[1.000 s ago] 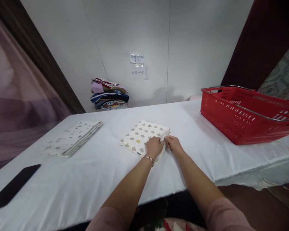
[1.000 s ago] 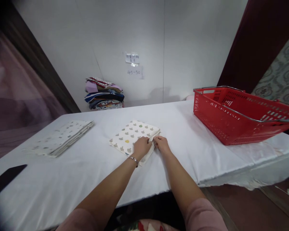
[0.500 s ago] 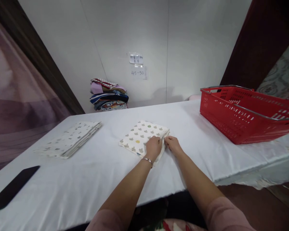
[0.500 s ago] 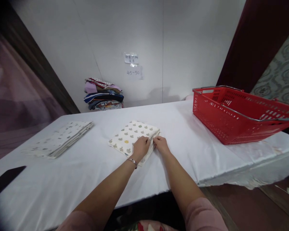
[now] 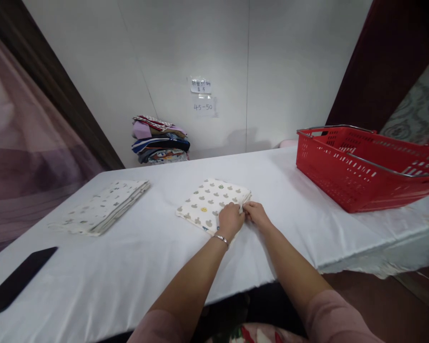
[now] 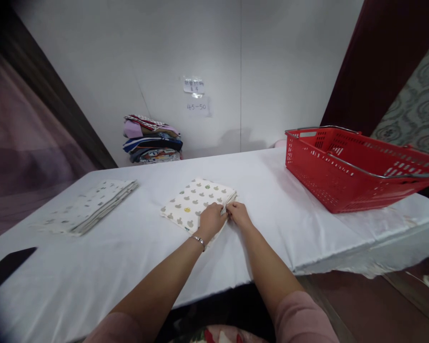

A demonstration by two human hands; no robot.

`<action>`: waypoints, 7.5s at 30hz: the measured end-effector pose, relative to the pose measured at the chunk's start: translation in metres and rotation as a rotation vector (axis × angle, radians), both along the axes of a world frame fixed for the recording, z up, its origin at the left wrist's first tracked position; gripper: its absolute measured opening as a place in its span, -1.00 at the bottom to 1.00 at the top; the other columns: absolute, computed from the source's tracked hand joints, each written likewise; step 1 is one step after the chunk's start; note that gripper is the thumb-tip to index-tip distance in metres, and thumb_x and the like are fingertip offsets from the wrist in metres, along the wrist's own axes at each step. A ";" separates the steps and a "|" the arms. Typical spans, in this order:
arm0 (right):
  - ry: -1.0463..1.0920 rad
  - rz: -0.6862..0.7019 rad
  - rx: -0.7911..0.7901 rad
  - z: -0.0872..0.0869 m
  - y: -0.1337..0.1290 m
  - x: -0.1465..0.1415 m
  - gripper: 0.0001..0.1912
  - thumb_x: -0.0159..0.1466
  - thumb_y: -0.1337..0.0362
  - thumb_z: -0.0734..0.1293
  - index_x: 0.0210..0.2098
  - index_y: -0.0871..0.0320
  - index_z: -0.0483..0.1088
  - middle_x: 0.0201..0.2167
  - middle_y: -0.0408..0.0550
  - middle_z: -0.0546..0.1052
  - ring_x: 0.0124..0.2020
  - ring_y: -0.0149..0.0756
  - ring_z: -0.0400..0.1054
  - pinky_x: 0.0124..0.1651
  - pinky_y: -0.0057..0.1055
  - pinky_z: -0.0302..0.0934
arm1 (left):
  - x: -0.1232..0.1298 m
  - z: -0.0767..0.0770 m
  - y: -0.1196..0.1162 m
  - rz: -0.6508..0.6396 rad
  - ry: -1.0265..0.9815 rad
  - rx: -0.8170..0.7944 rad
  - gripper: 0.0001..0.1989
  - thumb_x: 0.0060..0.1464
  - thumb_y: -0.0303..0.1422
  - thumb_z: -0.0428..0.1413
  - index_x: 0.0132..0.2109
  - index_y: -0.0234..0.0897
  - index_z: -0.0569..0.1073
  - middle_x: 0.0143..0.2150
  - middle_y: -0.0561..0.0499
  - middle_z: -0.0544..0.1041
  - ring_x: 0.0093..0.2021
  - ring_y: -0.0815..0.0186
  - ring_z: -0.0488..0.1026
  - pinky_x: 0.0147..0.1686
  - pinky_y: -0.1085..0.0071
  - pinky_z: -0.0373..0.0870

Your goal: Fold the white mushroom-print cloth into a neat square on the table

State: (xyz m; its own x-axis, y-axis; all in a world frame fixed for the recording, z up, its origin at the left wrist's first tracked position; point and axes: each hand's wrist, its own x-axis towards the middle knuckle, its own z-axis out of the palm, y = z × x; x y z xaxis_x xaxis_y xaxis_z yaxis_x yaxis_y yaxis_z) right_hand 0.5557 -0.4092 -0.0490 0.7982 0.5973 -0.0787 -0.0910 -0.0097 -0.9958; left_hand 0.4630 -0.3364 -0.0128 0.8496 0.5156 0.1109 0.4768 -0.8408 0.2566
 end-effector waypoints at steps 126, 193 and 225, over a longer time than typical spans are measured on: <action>-1.313 0.572 -0.800 0.006 0.028 -0.027 -0.31 0.29 -0.15 0.00 0.29 0.06 0.01 0.34 -0.01 -0.13 0.34 -0.13 -0.30 0.30 -0.13 -0.27 | -0.134 -0.011 0.160 0.277 -0.296 -0.220 -0.50 0.01 -0.54 -0.08 0.10 -0.18 0.38 0.11 0.04 0.42 0.12 0.30 0.31 0.13 0.38 0.17; -1.129 0.359 -0.833 0.006 0.073 -0.074 -0.30 0.32 -0.10 -0.09 0.28 0.21 -0.01 0.34 0.08 -0.08 0.34 -0.12 -0.32 0.28 -0.11 -0.47 | -0.112 -0.020 0.122 0.167 0.095 0.019 -0.40 0.18 -0.02 -0.28 0.28 -0.18 0.06 0.38 -0.02 -0.09 0.35 0.17 -0.19 0.23 0.00 -0.07; -0.984 0.249 -0.948 0.027 0.100 -0.047 -0.21 0.27 -0.13 0.02 0.27 0.35 -0.01 0.32 0.25 -0.08 0.32 -0.01 -0.26 0.26 -0.19 -0.28 | -0.074 -0.028 0.132 0.092 0.022 0.107 -0.41 0.19 -0.09 -0.22 0.28 -0.28 0.13 0.34 -0.15 0.02 0.34 0.07 -0.16 0.26 0.01 -0.23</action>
